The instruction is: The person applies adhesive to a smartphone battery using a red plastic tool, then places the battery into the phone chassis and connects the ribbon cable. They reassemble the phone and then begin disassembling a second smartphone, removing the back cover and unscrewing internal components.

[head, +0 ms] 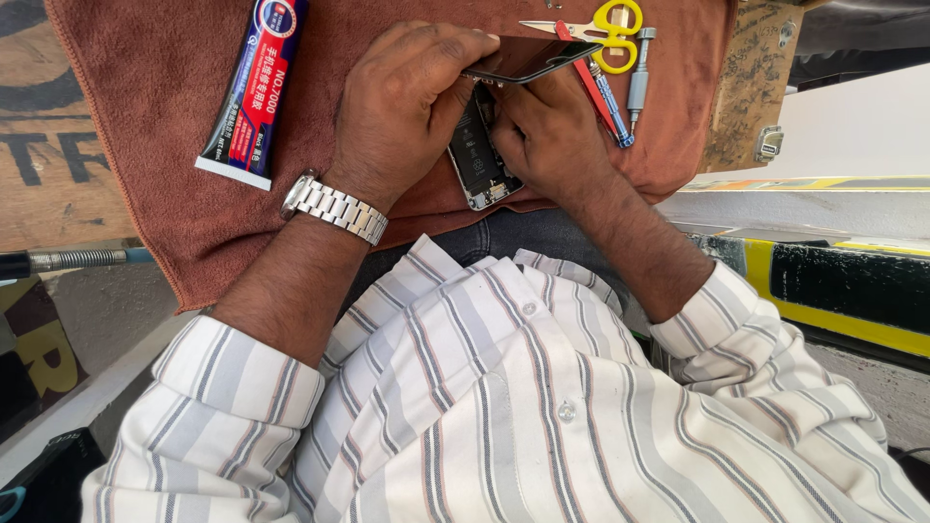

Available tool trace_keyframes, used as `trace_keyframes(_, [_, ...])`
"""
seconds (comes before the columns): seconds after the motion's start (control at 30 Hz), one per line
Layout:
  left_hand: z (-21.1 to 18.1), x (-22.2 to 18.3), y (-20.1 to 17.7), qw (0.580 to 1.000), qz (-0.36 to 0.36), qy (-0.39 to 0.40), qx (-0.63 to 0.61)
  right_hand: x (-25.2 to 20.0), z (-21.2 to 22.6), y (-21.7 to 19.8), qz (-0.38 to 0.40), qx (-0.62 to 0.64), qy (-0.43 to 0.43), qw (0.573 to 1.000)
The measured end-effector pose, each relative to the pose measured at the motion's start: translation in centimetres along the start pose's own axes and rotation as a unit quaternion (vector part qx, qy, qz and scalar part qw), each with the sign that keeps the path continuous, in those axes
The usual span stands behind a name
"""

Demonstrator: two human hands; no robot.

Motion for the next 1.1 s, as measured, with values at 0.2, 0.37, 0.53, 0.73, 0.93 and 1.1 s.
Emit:
trace_keyframes(0.2, [-0.1, 0.1, -0.1, 1.0, -0.001, 0.001, 0.005, -0.1, -1.4, 0.1, 0.038, 0.044, 0.012, 0.998])
trace_keyframes(0.37, [-0.6, 0.4, -0.3, 1.0, 0.006, -0.012, 0.001, 0.2, -2.3, 0.4, 0.076, 0.064, 0.017, 0.995])
trace_keyframes(0.53, [-0.7, 0.6, -0.3, 1.0, 0.018, -0.019, 0.003, -0.2, -1.0, -0.3, 0.007, 0.04, -0.009, 0.999])
trace_keyframes(0.73, [0.0, -0.3, 0.6, 1.0, 0.006, -0.021, 0.004, -1.0, -0.4, -0.4, -0.021, 0.02, 0.001, 1.0])
trace_keyframes(0.93, [-0.1, 0.1, 1.1, 0.995, -0.04, 0.071, 0.053, -0.1, -1.0, -0.3, 0.003, 0.034, -0.001, 0.999])
trace_keyframes(1.1, [0.3, -0.3, 1.2, 0.998, -0.003, 0.031, 0.049, 0.5, -0.5, -0.2, 0.005, 0.032, 0.019, 0.999])
Point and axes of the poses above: each hand's wrist, its own x-axis towards the middle knuckle, its own y-axis out of the palm, z = x × y, the point moved 1 cm from there along x, towards the middle knuckle
